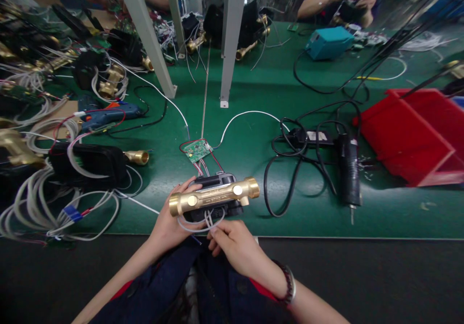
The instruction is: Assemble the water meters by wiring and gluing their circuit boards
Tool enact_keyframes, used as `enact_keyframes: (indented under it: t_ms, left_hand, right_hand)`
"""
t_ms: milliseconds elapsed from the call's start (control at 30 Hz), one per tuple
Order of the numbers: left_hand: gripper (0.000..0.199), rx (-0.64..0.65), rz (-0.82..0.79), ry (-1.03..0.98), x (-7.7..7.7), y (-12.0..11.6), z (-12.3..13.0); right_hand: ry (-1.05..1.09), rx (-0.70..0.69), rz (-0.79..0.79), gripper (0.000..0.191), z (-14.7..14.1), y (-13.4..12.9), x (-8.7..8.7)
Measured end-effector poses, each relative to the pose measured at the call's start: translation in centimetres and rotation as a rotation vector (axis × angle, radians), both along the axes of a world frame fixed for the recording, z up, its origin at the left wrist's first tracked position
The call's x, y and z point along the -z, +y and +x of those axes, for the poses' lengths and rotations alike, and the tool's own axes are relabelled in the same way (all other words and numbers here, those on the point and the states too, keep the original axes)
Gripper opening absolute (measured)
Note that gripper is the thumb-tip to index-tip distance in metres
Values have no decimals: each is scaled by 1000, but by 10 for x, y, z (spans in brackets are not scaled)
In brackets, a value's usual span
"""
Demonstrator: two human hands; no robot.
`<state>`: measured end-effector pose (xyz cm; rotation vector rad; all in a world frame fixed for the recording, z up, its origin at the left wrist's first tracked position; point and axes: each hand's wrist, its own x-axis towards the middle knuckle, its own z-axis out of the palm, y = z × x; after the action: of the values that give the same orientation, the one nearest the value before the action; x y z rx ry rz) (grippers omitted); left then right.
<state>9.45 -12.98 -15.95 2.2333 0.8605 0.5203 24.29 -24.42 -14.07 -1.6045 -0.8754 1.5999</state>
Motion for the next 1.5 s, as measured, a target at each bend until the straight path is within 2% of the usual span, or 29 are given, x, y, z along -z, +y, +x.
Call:
enact_keyframes:
  t_ms: [167,333,400,500,533,600,700,800,900,1233,1433,1500]
  left_hand:
    - [76,83,-66,4,-7,0,0]
    - [70,-8,-47,22,-4,-9,6]
    - [76,-31,-45,15,-2,-12,8]
    - [92,-74,-60,3,-1,-14,9]
    - [95,-85,-69,7,-2,-14,8]
    - [98,-86,-76,23,-2,-14,7]
    - [96,-61,-54,44,1,-14,5]
    - [90,-73,-6,64,6,-16,4]
    - [87,-116,33,104,7,-19,4]
    - [70,-104,129,70,9,-18,4]
    - [92,-95,199,85,10,-19,3]
    - [93,-98,198,108,10,-19,3]
  right_hand:
    - [-242,-173,21,29,-2,9,-1]
    - [-444,-275,205,30,4,2,-6]
    - [-622,-204,376,27,11,-8,-12]
    - [-960,41,657,17,20,-21,-21]
    - [-1042,75,727,17,20,-22,-23]
    - [-1127,17,836,23,18,-19,-26]
    - [-1133,-141,923,26,9,-5,-24]
    - [-1100,-198,921,24,2,7,-18]
    - [-1071,-165,919,28,2,9,-12]
    - [-1041,3,1159,30,4,3,-8]
    - [-1008,74,1146,34,2,-7,-1]
    - [-1020,80,1166,32,1,-9,-3]
